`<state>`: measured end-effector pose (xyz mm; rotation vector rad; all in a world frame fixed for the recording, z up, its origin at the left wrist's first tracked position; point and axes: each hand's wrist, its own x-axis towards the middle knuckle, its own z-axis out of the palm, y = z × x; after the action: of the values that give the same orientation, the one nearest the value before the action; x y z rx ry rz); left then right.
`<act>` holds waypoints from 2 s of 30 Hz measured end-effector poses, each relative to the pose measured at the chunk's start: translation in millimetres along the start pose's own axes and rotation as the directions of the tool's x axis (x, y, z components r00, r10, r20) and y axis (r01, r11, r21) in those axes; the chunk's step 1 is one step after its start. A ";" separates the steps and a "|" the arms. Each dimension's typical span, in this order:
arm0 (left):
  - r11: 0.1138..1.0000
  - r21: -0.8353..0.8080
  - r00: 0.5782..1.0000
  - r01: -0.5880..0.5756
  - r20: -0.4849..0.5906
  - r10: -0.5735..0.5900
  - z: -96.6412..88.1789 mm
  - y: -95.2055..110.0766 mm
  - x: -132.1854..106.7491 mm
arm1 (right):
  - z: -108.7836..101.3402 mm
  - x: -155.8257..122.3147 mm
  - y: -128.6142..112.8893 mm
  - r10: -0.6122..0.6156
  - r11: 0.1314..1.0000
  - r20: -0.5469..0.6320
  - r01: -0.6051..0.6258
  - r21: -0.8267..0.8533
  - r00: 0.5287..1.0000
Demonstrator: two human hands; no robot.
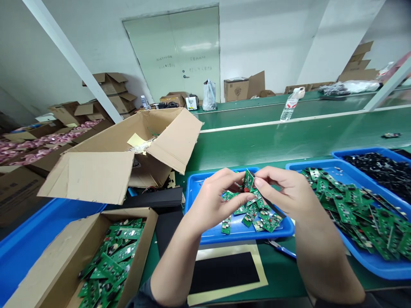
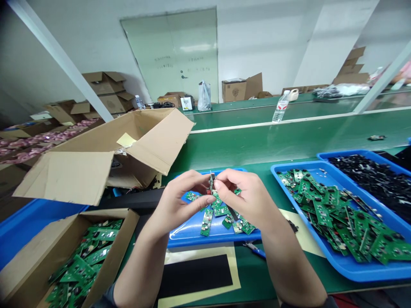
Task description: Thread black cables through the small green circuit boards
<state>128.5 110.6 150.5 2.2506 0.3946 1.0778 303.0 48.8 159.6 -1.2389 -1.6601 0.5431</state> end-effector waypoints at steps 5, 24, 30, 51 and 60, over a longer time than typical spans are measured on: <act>0.990 0.054 0.987 0.128 0.087 -0.132 7.1 8.5 3.1 | 8.1 2.5 2.6 -0.021 0.988 -0.016 0.018 -0.152 1.000; 0.950 0.303 0.997 0.071 -0.028 -0.066 24.3 -1.8 -0.1 | 18.6 5.9 12.4 0.177 0.970 -0.047 -0.166 0.176 0.983; 0.939 0.328 0.994 0.100 0.015 -0.111 22.7 1.7 -1.0 | 27.4 7.1 7.9 0.069 0.989 -0.252 -0.100 -0.112 0.965; 0.981 0.062 0.983 0.182 -0.024 -0.181 14.9 17.9 4.4 | 2.0 -3.0 5.7 -0.126 0.989 -0.280 0.099 -0.109 0.952; 0.955 0.065 0.946 0.288 0.133 -0.295 18.7 19.4 3.3 | 8.2 7.2 21.9 -0.375 0.898 -0.257 0.280 -0.339 0.891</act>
<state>145.3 89.9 155.7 2.2039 0.6729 0.7583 306.1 65.3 141.7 -1.1413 -1.6616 -0.1188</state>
